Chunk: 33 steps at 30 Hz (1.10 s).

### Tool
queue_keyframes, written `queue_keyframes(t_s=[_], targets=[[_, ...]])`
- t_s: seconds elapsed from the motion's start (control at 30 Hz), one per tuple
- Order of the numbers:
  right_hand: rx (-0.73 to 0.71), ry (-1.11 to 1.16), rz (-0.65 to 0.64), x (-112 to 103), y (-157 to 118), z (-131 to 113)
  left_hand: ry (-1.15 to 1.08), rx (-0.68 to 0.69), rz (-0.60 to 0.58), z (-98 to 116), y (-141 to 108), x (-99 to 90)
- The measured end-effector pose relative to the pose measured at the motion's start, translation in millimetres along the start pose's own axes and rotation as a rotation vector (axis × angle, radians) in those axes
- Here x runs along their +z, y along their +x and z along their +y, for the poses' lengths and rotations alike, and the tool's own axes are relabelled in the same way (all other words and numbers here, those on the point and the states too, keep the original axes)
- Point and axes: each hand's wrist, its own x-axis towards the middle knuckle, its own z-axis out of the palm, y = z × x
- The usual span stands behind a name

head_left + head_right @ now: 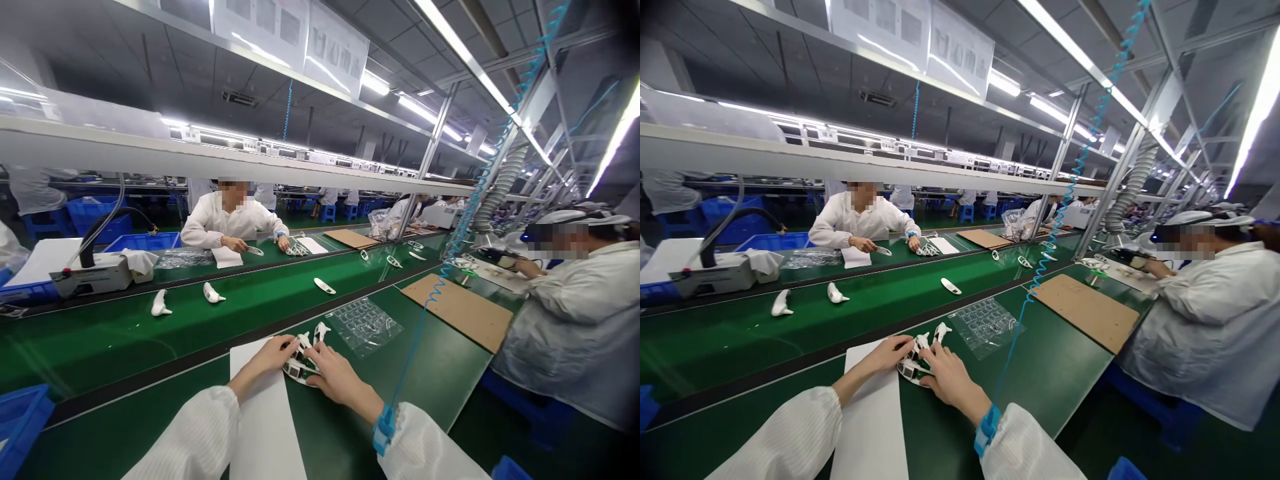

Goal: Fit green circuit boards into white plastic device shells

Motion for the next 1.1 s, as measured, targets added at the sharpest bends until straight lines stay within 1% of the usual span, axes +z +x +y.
queue_keyframes(t_s=[0.1,0.2,0.33,0.47,0.6,0.77,0.87,0.97,1.1], targets=[[-0.013,0.019,0.021,2,-5,4,-0.006,0.003,0.017,-5,2,3.2],[-0.077,0.049,0.037,5,-9,12,-0.009,0.004,0.032,-8,2,4.2],[-0.126,0.08,0.036,7,-8,18,-0.007,-0.009,0.012,-11,-4,2.5],[-0.109,0.093,0.046,7,-1,18,0.002,-0.027,-0.032,-13,-11,-0.3],[-0.086,0.091,0.039,6,8,19,0.01,-0.015,-0.057,-11,-14,-1.1],[-0.111,0.111,-0.017,-2,11,32,0.002,0.019,-0.042,-10,-12,4.5],[-0.095,0.132,-0.047,-6,10,41,-0.031,0.051,-0.04,-11,-9,9.8],[-0.062,0.141,-0.059,-2,11,44,-0.071,0.081,-0.045,-14,-8,15.5],[-0.023,0.127,-0.026,7,13,36,-0.107,0.111,-0.018,-18,-11,22.4]])
